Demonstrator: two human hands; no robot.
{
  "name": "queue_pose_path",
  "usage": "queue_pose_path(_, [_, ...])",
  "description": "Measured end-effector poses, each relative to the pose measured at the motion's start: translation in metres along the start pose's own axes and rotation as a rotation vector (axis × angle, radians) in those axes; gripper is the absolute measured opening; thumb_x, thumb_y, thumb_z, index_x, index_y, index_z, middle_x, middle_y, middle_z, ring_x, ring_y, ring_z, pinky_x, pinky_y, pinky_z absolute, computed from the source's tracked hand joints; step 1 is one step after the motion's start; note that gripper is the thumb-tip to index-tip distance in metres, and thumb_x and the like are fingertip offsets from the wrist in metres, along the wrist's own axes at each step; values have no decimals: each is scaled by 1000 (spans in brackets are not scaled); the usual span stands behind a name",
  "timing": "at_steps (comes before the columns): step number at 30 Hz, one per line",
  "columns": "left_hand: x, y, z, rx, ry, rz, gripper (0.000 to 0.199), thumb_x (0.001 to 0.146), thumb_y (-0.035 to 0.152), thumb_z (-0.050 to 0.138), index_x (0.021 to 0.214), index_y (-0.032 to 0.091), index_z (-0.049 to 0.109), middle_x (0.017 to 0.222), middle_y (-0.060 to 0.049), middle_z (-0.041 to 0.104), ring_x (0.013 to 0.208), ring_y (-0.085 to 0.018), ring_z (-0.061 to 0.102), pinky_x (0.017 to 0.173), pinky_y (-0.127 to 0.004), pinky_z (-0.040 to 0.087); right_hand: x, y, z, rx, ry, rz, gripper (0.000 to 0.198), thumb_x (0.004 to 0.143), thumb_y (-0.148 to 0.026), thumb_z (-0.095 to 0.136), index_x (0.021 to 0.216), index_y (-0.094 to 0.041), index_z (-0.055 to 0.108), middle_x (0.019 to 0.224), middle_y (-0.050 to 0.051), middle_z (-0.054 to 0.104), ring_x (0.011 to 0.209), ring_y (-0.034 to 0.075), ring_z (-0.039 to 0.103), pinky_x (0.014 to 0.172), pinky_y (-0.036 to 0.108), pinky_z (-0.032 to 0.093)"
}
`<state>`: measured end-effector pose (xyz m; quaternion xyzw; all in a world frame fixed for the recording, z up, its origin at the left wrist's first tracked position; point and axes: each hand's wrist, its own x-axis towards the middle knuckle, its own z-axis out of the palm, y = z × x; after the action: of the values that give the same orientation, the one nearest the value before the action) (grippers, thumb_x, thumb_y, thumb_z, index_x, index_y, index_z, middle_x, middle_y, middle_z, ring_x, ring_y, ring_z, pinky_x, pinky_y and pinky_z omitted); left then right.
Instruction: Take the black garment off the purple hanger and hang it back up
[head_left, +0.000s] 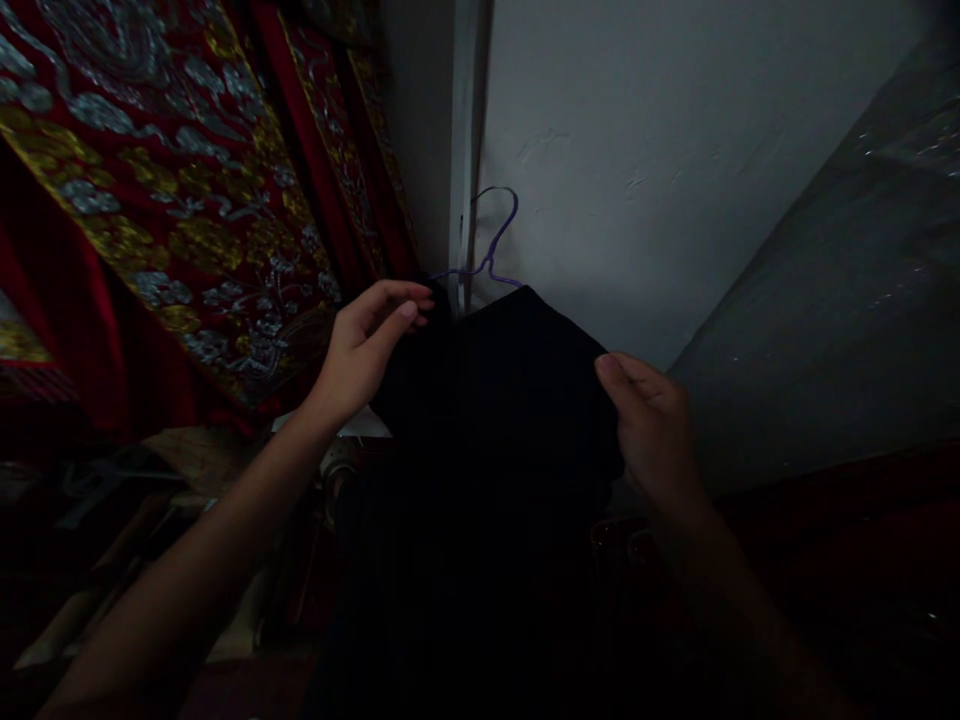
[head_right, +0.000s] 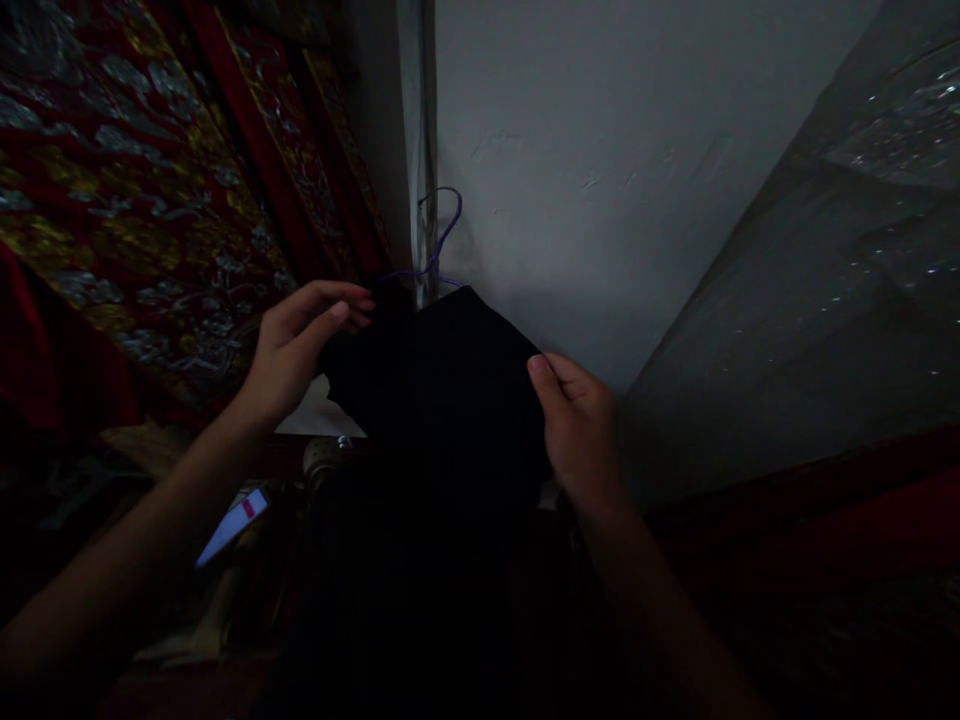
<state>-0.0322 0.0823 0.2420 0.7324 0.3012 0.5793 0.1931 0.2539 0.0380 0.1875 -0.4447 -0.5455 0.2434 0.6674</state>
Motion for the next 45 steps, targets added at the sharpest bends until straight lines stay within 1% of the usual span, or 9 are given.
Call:
queue_pose_path(7, [-15, 15, -10, -251, -49, -230, 33, 92, 40, 67, 117, 18, 71, 114, -9, 74, 98, -20, 69, 86, -32, 54, -22, -22, 11, -19, 85, -80, 25, 94, -39, 64, 74, -23, 63, 65, -2, 54, 59, 14, 50, 53, 26, 40])
queue_pose_path(11, [-29, 33, -5, -476, -44, -382, 34, 93, 38, 66, 119, 16, 69, 121, -11, 72, 109, -23, 67, 93, -34, 53, -55, -43, 20, -182, -608, -306, 27, 99, -45, 56, 99, -21, 70, 75, 2, 65, 66, 16, 61, 59, 27, 47])
queue_pose_path(14, [-49, 47, -7, -607, -217, -606, 31, 94, 33, 63, 119, 14, 66, 91, -7, 73, 81, -17, 70, 74, -28, 54, -58, -39, 27, -108, -1017, -352, 41, 102, -52, 48, 109, -18, 70, 93, 7, 72, 84, 18, 69, 73, 29, 53])
queue_pose_path(19, [-83, 68, -41, -318, -750, -823, 29, 100, 43, 54, 116, 22, 65, 65, 4, 55, 49, -8, 48, 46, -19, 37, -18, 5, 39, -236, -520, -302, 30, 100, -36, 56, 126, -26, 64, 126, 9, 66, 118, 23, 62, 101, 39, 51])
queue_pose_path(22, [-83, 71, -66, -94, -782, -776, 26, 98, 46, 56, 103, 25, 70, 66, 3, 54, 52, -10, 46, 42, -19, 33, 7, 25, 47, -254, -422, -359, 47, 91, -37, 66, 137, -29, 58, 144, 9, 55, 136, 27, 50, 113, 46, 43])
queue_pose_path(28, [-40, 20, -85, 115, -421, -407, 27, 88, 49, 67, 90, 22, 70, 70, -1, 64, 56, -15, 57, 46, -22, 43, 41, 27, 44, -69, -577, -28, 35, 82, -54, 73, 76, -19, 70, 66, -2, 63, 61, 14, 60, 59, 26, 50])
queue_pose_path(36, [-31, -9, -44, 564, 245, 253, 20, 93, 26, 62, 112, 22, 64, 112, -8, 69, 109, -25, 64, 99, -42, 51, 100, 20, 45, 254, 89, -14, 43, 66, -55, 83, 88, -22, 67, 83, 2, 71, 76, 19, 69, 68, 32, 58])
queue_pose_path(39, [-50, -14, -20, 578, -36, 284, 28, 98, 22, 53, 124, 23, 62, 109, -7, 70, 100, -22, 67, 92, -37, 53, 91, 29, 35, 237, 243, -26, 41, 74, -54, 78, 96, -22, 66, 101, 7, 73, 97, 25, 71, 79, 38, 60])
queue_pose_path(45, [-88, -55, 35, 698, -665, -124, 50, 99, 26, 49, 149, 25, 45, 119, -11, 72, 101, -26, 72, 86, -39, 56, 38, 55, 11, 280, 342, 136, 41, 75, -51, 80, 101, -22, 68, 112, 6, 72, 107, 23, 70, 89, 37, 60])
